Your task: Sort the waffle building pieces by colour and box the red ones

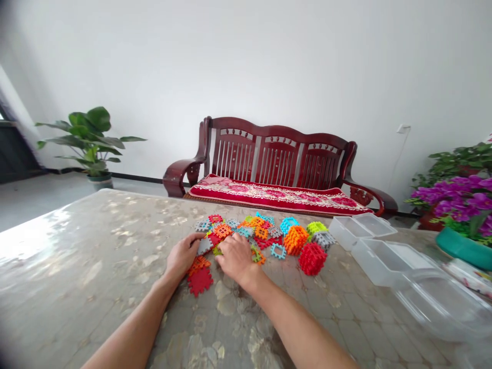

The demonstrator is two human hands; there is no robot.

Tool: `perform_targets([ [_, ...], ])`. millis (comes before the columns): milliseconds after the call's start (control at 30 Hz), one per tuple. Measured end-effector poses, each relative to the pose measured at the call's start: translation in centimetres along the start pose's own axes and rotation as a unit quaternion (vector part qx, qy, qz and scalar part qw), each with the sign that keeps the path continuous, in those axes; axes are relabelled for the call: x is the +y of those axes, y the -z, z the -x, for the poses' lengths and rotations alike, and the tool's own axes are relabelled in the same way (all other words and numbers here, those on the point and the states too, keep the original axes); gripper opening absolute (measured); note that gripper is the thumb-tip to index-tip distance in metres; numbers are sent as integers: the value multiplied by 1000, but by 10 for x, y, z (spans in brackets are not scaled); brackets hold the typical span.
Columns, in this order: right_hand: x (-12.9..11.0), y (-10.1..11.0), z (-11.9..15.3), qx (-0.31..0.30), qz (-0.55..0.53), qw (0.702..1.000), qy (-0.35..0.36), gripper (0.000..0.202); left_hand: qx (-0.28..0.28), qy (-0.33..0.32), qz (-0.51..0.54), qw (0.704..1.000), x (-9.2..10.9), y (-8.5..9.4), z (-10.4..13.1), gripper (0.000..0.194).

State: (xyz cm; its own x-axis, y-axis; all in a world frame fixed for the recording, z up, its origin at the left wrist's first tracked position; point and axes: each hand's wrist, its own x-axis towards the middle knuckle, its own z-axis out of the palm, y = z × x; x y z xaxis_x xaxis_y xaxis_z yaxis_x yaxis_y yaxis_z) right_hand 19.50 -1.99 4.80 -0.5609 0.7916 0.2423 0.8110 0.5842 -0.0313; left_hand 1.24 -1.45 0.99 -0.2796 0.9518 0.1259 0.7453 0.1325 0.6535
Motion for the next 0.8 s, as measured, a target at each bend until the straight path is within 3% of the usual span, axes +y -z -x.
perform_targets([
  [267, -7, -14, -3, -8, 138, 986, 97, 17, 2, -13, 3, 1000, 3, 2, 1, 35],
  [633, -10, -7, 18, 20, 85, 995, 58, 15, 5, -19, -4, 1000, 2, 1, 2, 36],
  [800, -25, -2, 13, -17, 114, 991, 63, 16, 2, -16, -1, 1000, 3, 3, 3, 36],
])
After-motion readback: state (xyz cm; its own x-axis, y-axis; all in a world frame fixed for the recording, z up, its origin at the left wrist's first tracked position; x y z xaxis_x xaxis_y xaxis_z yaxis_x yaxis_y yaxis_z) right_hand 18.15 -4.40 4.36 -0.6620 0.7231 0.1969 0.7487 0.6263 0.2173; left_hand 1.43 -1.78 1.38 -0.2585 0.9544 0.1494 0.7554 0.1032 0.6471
